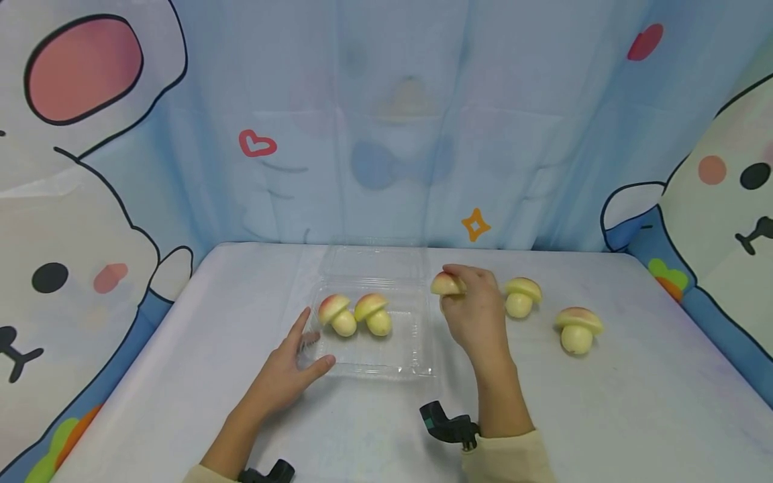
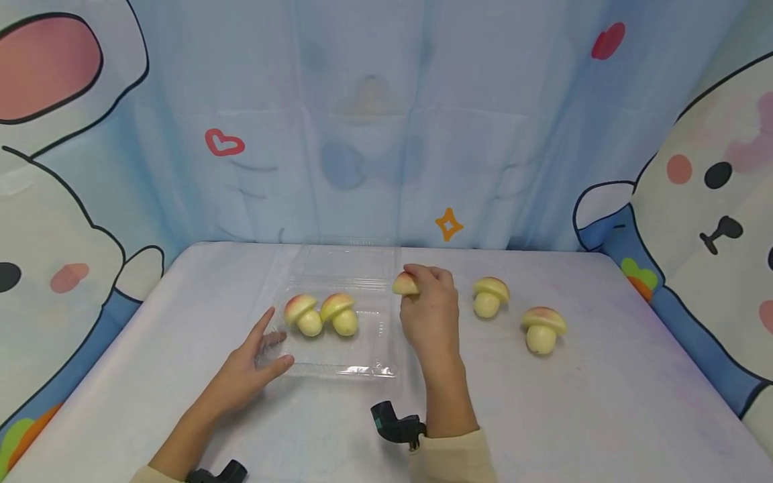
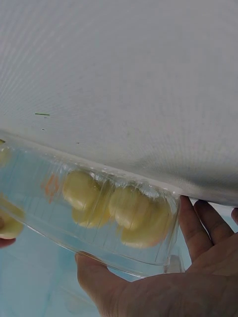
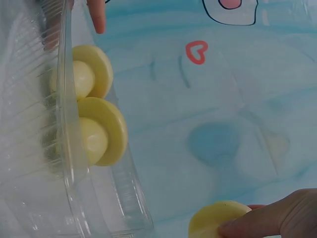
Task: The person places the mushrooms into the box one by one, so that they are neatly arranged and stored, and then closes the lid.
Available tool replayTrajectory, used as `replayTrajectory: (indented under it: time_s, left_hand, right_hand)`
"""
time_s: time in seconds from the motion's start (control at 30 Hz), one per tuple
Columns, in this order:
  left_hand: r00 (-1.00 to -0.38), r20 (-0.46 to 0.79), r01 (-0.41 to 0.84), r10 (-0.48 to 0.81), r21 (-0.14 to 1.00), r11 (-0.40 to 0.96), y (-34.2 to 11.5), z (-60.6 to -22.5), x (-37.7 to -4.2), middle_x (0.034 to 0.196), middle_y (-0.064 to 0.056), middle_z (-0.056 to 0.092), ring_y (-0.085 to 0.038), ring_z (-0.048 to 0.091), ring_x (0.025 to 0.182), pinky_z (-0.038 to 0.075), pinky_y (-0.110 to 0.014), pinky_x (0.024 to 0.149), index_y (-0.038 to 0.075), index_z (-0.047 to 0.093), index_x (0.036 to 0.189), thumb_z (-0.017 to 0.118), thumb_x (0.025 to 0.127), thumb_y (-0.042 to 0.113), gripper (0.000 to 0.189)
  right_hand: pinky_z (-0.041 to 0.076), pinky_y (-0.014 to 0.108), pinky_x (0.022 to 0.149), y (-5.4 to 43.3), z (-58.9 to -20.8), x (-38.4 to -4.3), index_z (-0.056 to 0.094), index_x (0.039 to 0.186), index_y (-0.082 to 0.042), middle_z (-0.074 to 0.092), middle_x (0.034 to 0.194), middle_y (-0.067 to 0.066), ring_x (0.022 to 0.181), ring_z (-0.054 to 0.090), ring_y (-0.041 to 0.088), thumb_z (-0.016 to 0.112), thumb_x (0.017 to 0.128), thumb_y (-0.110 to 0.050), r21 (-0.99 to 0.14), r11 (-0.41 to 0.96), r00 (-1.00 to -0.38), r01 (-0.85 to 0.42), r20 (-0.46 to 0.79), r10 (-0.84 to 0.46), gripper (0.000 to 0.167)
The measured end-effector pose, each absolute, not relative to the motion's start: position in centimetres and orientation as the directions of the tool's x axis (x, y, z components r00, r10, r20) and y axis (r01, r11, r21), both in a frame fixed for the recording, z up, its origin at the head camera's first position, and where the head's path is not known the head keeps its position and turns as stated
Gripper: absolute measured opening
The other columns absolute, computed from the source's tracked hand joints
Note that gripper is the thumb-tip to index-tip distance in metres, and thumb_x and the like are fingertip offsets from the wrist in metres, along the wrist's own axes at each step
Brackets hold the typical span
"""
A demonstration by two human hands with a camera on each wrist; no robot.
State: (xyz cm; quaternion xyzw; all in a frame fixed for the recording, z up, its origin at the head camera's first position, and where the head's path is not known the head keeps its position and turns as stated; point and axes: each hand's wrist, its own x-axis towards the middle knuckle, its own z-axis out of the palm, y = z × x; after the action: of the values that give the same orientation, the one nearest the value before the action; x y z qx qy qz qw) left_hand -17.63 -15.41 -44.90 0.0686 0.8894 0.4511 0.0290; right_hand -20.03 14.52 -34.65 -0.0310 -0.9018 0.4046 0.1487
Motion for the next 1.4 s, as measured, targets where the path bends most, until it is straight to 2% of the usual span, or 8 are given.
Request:
replayTrajectory:
  time_s: [1.03,1.4]
  left_hand:
    - [-0.989,0.022,0.107,0.149,0.801,0.59,-15.4,-44.7,-17.5,0.153,-0.014,0.056,-0.043,0.039,0.15,0.027,-0.069,0.118,0.026,0.012,0.168,0.071,0.095,0.048,0.096]
    - [-0.987,0.022,0.113,0.159,0.799,0.59,-15.5,-44.6,-17.4,0.153,-0.013,0.056,-0.043,0.039,0.15,0.028,-0.07,0.117,0.026,0.012,0.168,0.069,0.095,0.051,0.096]
  right_hand:
    - [0.046,0.059,0.107,11.7,-36.1,-20.6,0.066,0.136,-0.008,0.055,0.14,0.022,0.129,0.056,0.045,0.066,0.089,0.005,-0.698,0.706,-0.958,-0.115,0.265,0.106,0.049]
    - [0.047,0.056,0.108,11.2,-36.7,-20.8,0.067,0.137,-0.012,0.055,0.142,0.019,0.131,0.056,0.043,0.067,0.091,0.001,-0.673,0.73,-0.965,-0.119,0.252,0.074,0.048]
